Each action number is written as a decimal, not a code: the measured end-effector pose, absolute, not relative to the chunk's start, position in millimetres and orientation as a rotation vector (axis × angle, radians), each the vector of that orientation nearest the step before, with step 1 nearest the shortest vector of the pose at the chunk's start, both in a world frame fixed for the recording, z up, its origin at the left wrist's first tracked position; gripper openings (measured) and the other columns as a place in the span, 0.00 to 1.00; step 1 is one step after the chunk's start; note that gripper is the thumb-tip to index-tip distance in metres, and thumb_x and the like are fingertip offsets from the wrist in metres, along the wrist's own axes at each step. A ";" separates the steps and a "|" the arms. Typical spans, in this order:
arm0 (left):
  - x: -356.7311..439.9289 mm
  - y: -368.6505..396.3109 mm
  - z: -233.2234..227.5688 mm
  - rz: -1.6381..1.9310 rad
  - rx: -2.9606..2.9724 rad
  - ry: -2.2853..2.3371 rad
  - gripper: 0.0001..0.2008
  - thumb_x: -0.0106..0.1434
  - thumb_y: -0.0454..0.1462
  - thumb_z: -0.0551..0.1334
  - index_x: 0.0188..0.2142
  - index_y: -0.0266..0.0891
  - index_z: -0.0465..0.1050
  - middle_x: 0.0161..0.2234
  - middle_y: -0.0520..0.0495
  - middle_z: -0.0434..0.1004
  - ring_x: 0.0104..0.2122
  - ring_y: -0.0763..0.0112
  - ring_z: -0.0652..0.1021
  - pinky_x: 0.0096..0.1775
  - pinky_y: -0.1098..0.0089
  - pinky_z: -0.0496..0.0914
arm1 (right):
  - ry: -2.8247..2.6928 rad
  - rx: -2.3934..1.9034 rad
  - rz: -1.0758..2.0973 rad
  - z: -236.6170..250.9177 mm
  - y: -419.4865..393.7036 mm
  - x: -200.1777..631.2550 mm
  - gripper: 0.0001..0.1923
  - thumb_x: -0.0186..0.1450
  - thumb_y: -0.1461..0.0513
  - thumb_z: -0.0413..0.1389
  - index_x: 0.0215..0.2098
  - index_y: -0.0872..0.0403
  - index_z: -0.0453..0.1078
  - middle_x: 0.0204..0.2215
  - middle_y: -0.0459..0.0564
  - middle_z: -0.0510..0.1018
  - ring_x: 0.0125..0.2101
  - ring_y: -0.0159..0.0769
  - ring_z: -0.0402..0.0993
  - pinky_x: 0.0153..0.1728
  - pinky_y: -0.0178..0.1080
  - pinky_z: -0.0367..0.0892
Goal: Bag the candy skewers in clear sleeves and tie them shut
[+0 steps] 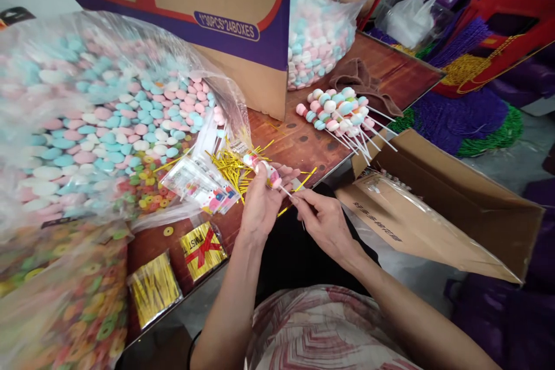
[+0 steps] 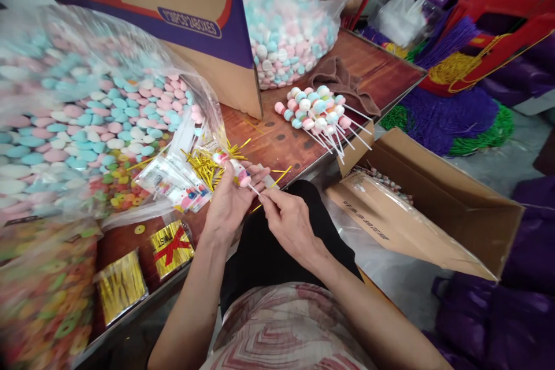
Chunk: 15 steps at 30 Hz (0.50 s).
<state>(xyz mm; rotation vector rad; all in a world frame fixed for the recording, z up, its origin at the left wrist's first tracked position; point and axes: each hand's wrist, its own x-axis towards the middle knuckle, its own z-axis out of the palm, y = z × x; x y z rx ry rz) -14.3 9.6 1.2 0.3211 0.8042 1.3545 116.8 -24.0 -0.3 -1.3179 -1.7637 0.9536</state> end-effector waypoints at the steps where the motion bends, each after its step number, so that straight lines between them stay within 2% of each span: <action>1: -17.3 11.0 2.2 1.348 0.303 0.818 0.17 0.63 0.50 0.63 0.33 0.37 0.74 0.32 0.46 0.80 0.43 0.60 0.81 0.49 0.59 0.72 | -1.797 -1.327 0.980 0.0 -26.0 121.4 0.12 0.71 0.61 0.50 0.32 0.53 0.72 0.19 0.41 0.70 0.20 0.28 0.65 0.26 0.32 0.61; 3: -20.5 12.3 2.9 1.322 0.288 0.832 0.17 0.63 0.50 0.63 0.31 0.37 0.73 0.29 0.48 0.79 0.42 0.60 0.82 0.49 0.59 0.72 | -1.847 -1.317 0.943 -1.4 -28.3 127.4 0.11 0.70 0.62 0.51 0.31 0.53 0.71 0.17 0.40 0.67 0.18 0.27 0.62 0.24 0.32 0.58; 6: -18.0 10.4 0.6 1.295 0.311 0.817 0.15 0.62 0.47 0.65 0.29 0.37 0.73 0.27 0.49 0.78 0.40 0.61 0.82 0.49 0.60 0.73 | -1.910 -1.268 0.750 -6.7 -27.6 125.0 0.11 0.70 0.63 0.50 0.31 0.54 0.70 0.20 0.42 0.70 0.19 0.27 0.62 0.25 0.32 0.59; 11: -10.8 3.6 -5.2 1.225 0.334 0.788 0.12 0.60 0.44 0.67 0.33 0.36 0.75 0.31 0.46 0.81 0.41 0.59 0.82 0.47 0.62 0.74 | -1.937 -1.235 0.495 -12.3 -19.8 104.7 0.11 0.71 0.64 0.47 0.35 0.54 0.70 0.31 0.52 0.79 0.25 0.31 0.72 0.30 0.33 0.64; 13: -12.6 2.6 -4.9 1.210 0.353 0.795 0.13 0.61 0.44 0.67 0.37 0.35 0.76 0.33 0.43 0.82 0.42 0.58 0.82 0.48 0.62 0.74 | -1.889 -1.263 0.515 -10.5 -19.2 100.3 0.11 0.71 0.64 0.47 0.34 0.54 0.69 0.30 0.52 0.79 0.26 0.31 0.72 0.31 0.33 0.64; 15: -16.4 2.2 -3.1 1.220 0.377 0.807 0.13 0.63 0.43 0.66 0.39 0.34 0.76 0.35 0.41 0.82 0.44 0.58 0.82 0.48 0.62 0.74 | -1.823 -1.281 0.668 -6.3 -21.6 100.6 0.11 0.71 0.62 0.47 0.33 0.53 0.69 0.26 0.48 0.76 0.24 0.30 0.68 0.30 0.33 0.63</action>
